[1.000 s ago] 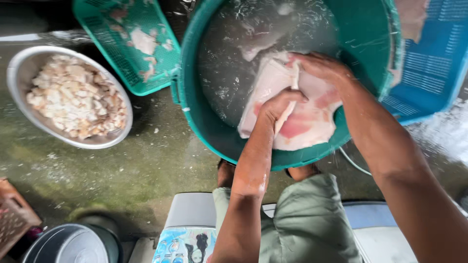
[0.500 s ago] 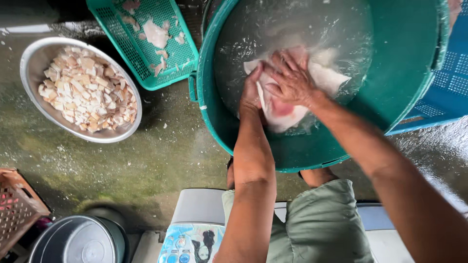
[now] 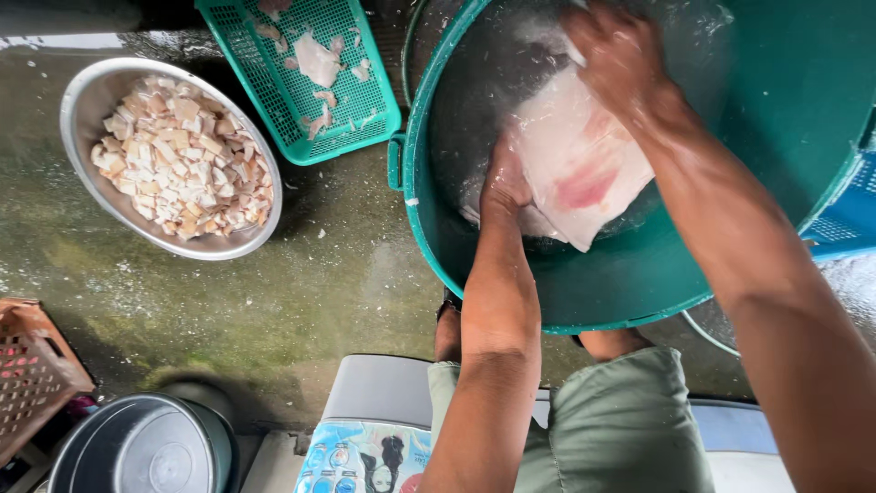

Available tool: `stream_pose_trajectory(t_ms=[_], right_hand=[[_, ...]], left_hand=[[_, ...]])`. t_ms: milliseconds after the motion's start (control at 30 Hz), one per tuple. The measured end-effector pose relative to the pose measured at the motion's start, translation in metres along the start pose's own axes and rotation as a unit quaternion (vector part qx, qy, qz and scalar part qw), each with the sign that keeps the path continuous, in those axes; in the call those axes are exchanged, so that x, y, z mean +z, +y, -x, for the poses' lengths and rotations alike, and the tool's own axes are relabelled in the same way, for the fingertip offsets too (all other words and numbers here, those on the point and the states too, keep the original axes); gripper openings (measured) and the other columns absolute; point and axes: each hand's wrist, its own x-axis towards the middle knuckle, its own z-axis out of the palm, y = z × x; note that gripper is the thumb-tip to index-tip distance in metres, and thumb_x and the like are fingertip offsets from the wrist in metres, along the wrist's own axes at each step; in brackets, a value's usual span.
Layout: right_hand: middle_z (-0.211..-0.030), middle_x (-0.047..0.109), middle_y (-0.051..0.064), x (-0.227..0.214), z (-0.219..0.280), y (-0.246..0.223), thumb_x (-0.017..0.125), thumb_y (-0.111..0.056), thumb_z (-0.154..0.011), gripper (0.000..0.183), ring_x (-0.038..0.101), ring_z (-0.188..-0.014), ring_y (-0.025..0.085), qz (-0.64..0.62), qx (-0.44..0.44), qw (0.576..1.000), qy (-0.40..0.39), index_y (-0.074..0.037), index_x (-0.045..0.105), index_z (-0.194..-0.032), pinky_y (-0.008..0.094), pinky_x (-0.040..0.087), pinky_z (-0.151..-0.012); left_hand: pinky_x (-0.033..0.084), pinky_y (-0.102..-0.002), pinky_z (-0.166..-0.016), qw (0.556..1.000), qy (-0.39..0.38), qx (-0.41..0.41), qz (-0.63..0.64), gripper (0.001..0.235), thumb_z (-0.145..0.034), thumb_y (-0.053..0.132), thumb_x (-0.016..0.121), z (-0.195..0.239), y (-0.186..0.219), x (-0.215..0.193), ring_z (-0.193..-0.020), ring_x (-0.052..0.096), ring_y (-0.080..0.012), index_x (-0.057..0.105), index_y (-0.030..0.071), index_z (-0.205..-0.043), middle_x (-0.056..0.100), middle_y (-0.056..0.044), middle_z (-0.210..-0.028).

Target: The person washes slabs of animal skin in a green bucket filled with water by hand, moving each piece from a blue basket into the water to scrub it before placing it back.

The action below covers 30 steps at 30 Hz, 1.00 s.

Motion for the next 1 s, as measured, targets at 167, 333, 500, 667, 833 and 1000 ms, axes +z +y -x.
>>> stream_pose_trajectory(t_ms=[167,333,500,667,833,1000], right_hand=[[-0.139,0.065,0.014,-0.108,0.081,-0.063,0.082,-0.012,-0.076,0.062,0.066,-0.121,0.032,-0.070,0.031,0.997,-0.031,-0.010,0.068,-0.136,0.047,0.056,-0.099],[-0.149,0.043,0.026,-0.093,0.101,-0.126,0.075,-0.036,-0.083,0.066,0.040,-0.141,0.041,-0.190,0.047,0.957,-0.213,-0.011,0.059,-0.141,0.061,0.031,-0.112],[-0.168,0.026,0.029,0.002,0.084,-0.088,0.055,-0.033,-0.102,0.056,0.024,-0.156,0.049,-0.143,0.189,0.947,-0.217,-0.028,0.050,-0.158,0.062,0.015,-0.128],[-0.159,0.033,0.028,0.063,0.062,-0.069,0.051,-0.055,-0.105,0.064,0.027,-0.151,0.046,-0.177,0.136,0.943,-0.246,-0.016,0.046,-0.155,0.062,0.015,-0.124],[-0.158,0.038,0.023,0.084,0.061,-0.044,0.053,-0.058,-0.100,0.065,0.030,-0.151,0.042,-0.170,0.147,0.931,-0.287,-0.015,0.050,-0.149,0.059,0.019,-0.124],[-0.157,0.040,0.022,0.081,0.076,-0.056,0.055,-0.059,-0.098,0.069,0.032,-0.151,0.040,-0.196,0.195,0.922,-0.271,-0.014,0.050,-0.150,0.057,0.021,-0.124]], left_hand=[[0.049,-0.049,-0.109,1.000,-0.006,0.004,0.023,0.086,-0.096,0.070,0.045,-0.002,0.003,0.007,-0.126,0.060,-0.0338,0.049,0.000,-0.146,0.060,-0.019,-0.139],[0.051,-0.050,-0.103,0.996,0.040,0.022,0.073,0.096,-0.089,0.080,0.044,0.020,0.021,0.026,-0.121,0.062,-0.0349,0.050,0.000,-0.143,0.062,-0.019,-0.135],[0.052,-0.048,-0.109,0.997,0.018,0.009,-0.072,0.072,-0.094,0.049,0.070,0.012,0.023,0.010,-0.121,0.065,-0.0325,0.056,-0.003,-0.141,0.067,-0.018,-0.131],[0.056,-0.045,-0.101,1.000,-0.005,0.001,-0.014,0.056,-0.090,0.029,0.073,-0.014,0.006,-0.038,-0.113,0.068,-0.0304,0.059,-0.002,-0.135,0.069,-0.016,-0.125],[0.057,-0.044,-0.097,0.999,0.043,0.001,-0.016,0.055,-0.093,0.030,0.070,-0.023,-0.014,-0.054,-0.112,0.067,-0.0312,0.058,-0.004,-0.136,0.068,-0.017,-0.124],[0.058,-0.043,-0.094,0.997,0.065,0.027,0.000,0.054,-0.097,0.031,0.067,-0.023,-0.011,-0.035,-0.111,0.066,-0.0320,0.056,-0.005,-0.137,0.067,-0.018,-0.124]])
